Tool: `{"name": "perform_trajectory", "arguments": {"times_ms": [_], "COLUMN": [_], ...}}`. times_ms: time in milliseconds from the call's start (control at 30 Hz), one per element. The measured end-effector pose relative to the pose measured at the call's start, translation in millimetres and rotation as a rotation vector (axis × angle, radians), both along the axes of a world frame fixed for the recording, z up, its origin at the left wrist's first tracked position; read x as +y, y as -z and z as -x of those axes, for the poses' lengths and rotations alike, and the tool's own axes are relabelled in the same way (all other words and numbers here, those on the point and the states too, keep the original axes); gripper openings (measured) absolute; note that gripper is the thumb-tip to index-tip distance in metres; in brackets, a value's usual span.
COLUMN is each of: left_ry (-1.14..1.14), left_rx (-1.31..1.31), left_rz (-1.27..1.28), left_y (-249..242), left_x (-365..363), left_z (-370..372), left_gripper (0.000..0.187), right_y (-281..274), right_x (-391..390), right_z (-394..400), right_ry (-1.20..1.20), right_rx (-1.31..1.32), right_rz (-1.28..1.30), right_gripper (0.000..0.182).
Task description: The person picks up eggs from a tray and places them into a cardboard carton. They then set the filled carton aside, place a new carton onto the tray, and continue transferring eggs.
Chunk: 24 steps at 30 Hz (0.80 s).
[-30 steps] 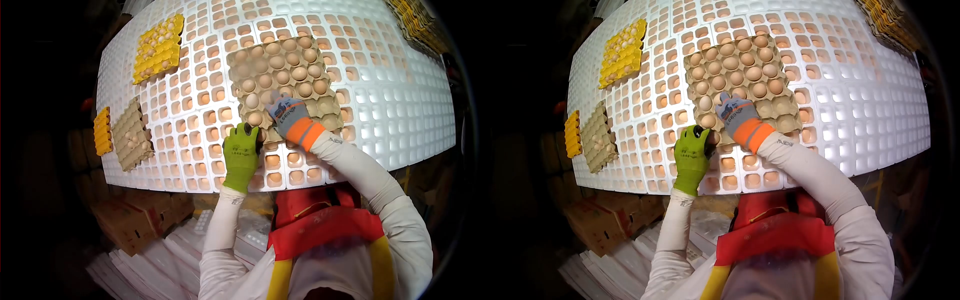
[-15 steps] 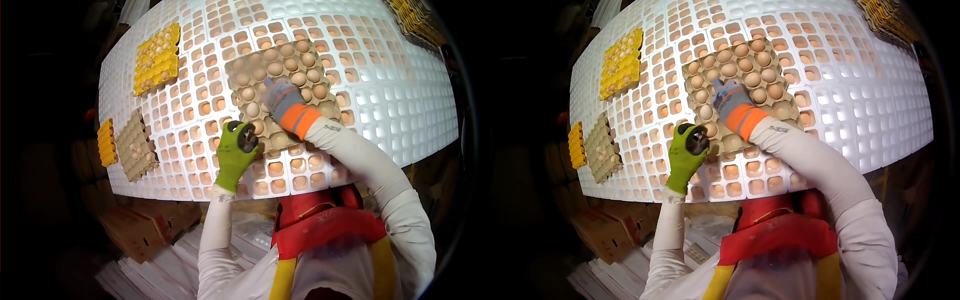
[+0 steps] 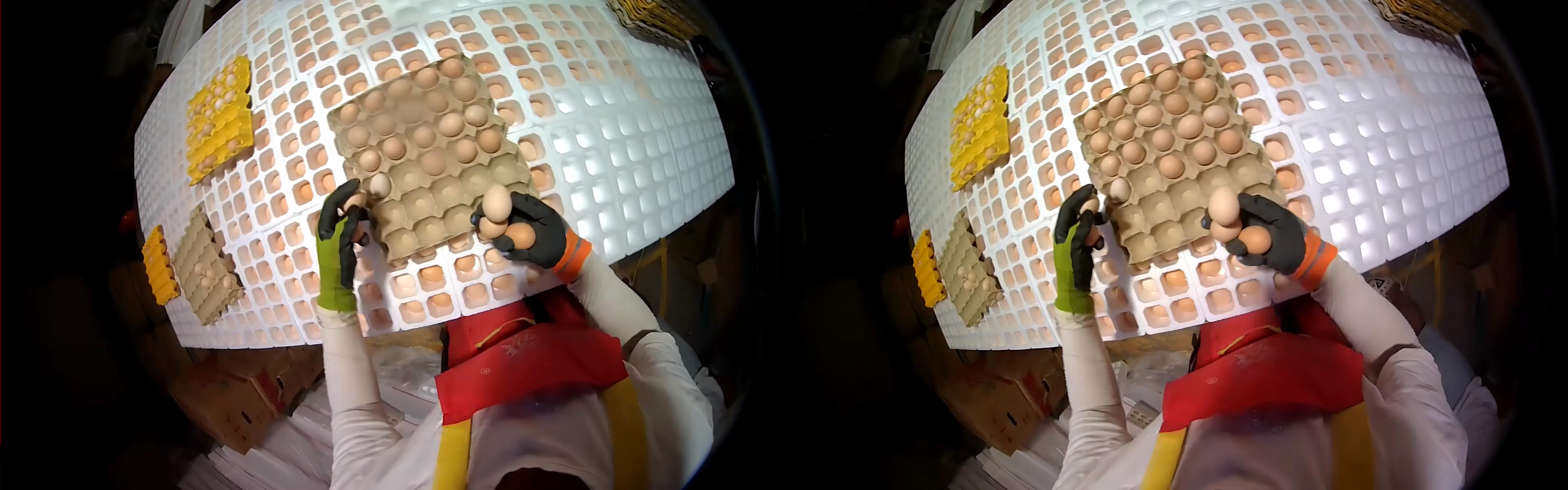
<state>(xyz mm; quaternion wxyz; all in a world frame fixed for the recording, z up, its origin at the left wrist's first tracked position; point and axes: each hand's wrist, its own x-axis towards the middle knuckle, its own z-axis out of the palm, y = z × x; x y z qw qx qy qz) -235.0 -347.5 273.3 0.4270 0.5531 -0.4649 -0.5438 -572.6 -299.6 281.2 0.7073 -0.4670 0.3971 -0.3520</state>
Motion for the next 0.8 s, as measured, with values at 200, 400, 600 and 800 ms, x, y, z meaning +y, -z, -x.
{"name": "perform_trajectory", "arguments": {"times_ms": [200,400,600,800], "left_ry": [0.349,0.425,0.357,0.713], "left_rx": [-1.359,-1.251,-0.316,-0.598], "left_rz": [0.394,0.336,0.135,0.523], "left_y": [-4.4,-26.8,-25.0,24.4], "left_x": [-44.4,-55.7,-2.3,71.4], "left_z": [31.0,38.4,119.1,313.5], "left_gripper": [0.045,0.031,0.043,0.039], "right_y": [2.9,3.8,15.1,33.0], "right_x": [50.2,138.9,164.1,158.7], "right_z": [16.8,74.1,112.8,135.4], "right_ry": [-0.005,0.347,0.676,0.870], "right_rx": [-0.246,-0.066,1.188,1.099], "right_rz": [-0.300,-0.229,0.150,0.299], "right_gripper": [0.045,0.037,0.036,0.036]}}
